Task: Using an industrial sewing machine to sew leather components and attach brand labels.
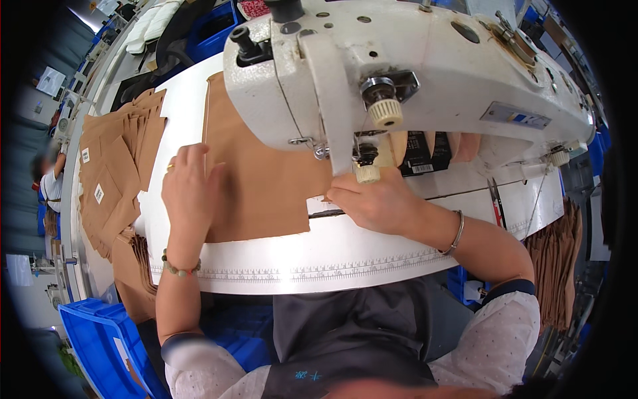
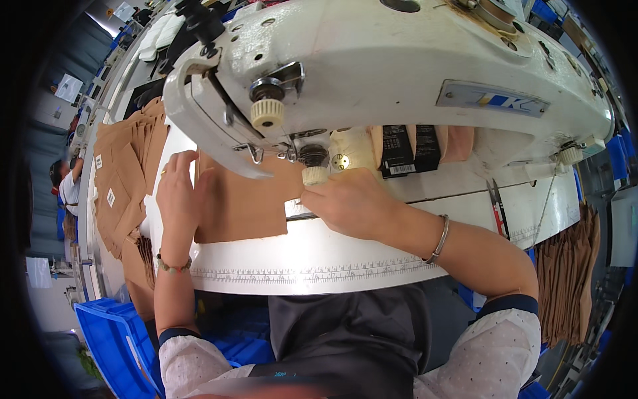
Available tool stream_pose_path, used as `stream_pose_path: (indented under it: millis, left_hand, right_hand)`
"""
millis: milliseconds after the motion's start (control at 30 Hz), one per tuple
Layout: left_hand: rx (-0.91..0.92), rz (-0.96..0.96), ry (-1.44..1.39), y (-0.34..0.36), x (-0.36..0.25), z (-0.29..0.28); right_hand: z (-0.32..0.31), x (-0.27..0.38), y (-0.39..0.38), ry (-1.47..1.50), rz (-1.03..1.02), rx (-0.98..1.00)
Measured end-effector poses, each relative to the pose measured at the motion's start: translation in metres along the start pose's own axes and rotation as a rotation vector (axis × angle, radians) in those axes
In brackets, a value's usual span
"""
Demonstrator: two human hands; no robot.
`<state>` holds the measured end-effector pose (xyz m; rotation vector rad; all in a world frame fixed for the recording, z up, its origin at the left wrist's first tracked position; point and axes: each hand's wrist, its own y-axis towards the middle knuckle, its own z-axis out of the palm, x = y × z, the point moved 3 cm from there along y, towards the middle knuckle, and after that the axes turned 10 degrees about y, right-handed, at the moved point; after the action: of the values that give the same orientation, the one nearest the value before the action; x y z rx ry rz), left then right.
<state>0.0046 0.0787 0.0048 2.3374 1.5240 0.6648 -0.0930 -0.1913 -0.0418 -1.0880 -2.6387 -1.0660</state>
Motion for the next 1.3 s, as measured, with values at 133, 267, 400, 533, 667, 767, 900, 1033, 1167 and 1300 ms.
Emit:
stream_pose_path:
  millis: [133, 267, 400, 533, 667, 767, 900, 1033, 1167, 1300]
  left_hand:
    - [-0.034, 0.430, -0.446, 0.002, -0.080, -0.029]
    - [0.082, 0.560, -0.571, -0.009, -0.103, -0.013]
    - [-0.005, 0.554, -0.541, -0.015, -0.095, -0.011]
    - [-0.050, 0.556, -0.579, -0.014, -0.098, -0.009]
    - [-0.069, 0.574, -0.594, -0.016, -0.097, -0.006]
    - [-0.081, 0.587, -0.606, -0.014, -0.099, -0.007]
    - [-0.073, 0.598, -0.591, -0.015, -0.099, -0.007]
    - [-0.045, 0.641, -0.625, -0.014, -0.095, -0.006]
    - [-0.085, 0.657, -0.632, -0.016, -0.094, 0.000]
    - [-0.133, 0.652, -0.604, -0.010, -0.091, 0.007]
  right_hand:
    - [-0.004, 0.001, 0.000, 0.013, -0.005, 0.008]
    - [-0.036, 0.031, -0.008, -0.113, 0.097, 0.141]
    - [-0.075, 0.025, -0.033, -0.263, 0.384, 0.311]
    - [-0.087, -0.004, -0.031, -0.390, 0.392, 0.124]
    - [-0.089, 0.010, -0.021, -0.312, 0.415, 0.194]
    - [-0.069, 0.013, -0.010, -0.214, 0.386, 0.241]
    - [-0.031, 0.004, -0.004, -0.074, 0.159, 0.279]
    - [-0.027, 0.004, 0.001, -0.045, 0.093, 0.386]
    - [-0.025, 0.006, -0.003, -0.023, 0.140, 0.367]
    - [-0.026, 0.005, 0.006, -0.016, 0.114, 0.280]
